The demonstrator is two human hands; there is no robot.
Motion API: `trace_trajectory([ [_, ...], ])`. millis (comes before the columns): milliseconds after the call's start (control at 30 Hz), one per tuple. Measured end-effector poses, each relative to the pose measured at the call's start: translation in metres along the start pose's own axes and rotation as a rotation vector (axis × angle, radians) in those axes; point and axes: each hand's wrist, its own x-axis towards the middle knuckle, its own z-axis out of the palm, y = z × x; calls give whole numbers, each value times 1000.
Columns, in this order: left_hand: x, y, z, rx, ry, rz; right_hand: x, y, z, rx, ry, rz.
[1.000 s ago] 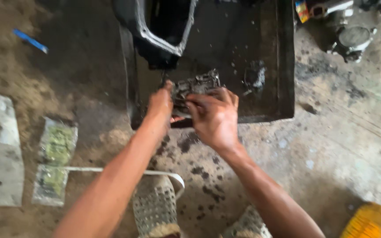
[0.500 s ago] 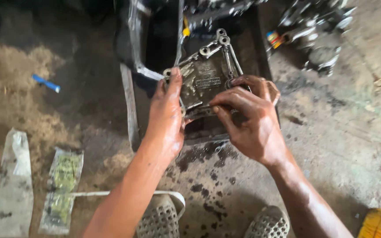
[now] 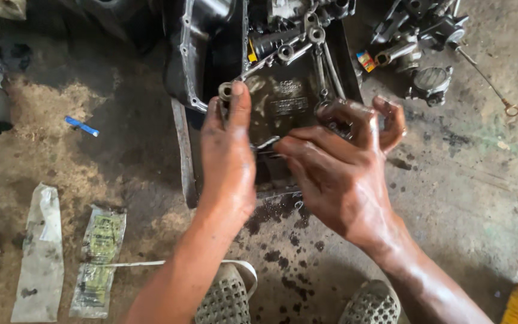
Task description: The person scrubs a metal engine casing with a wire brush and a rag while it sits in a black tray filled with dark liquid. They repeatedly dip the brush into the liquid and scrub various surfaces of the part, including the bolt holes and flat faces.
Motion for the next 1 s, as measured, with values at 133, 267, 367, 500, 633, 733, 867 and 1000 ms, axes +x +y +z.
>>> trace_trajectory([
  [133, -2, -5, -4, -132, -139, 129, 1, 12, -6, 49, -28, 26],
  [267, -1, -10, -10, -24, -127, 213, -4, 32, -2, -55, 22, 34],
  [367, 1, -11, -14, 19, -188, 193, -23, 35, -6, 87, 75, 291],
  [500, 0, -13, -11, -220, -342, 83, -21, 20, 12, 575, -63, 1050],
  [633, 4, -13, -16, -290, -334, 32, -16, 12, 24, 780, -19, 1095],
  [733, 7, -18, -14, -282, -341, 42, -12, 17, 29, 758, -7, 1022],
  [867, 7, -23, -20, -303, -364, 32, -12, 12, 36, 728, -135, 978],
  [1000, 10, -23, -20, -312, -288, 23, -9, 15, 39, 755, -105, 930],
])
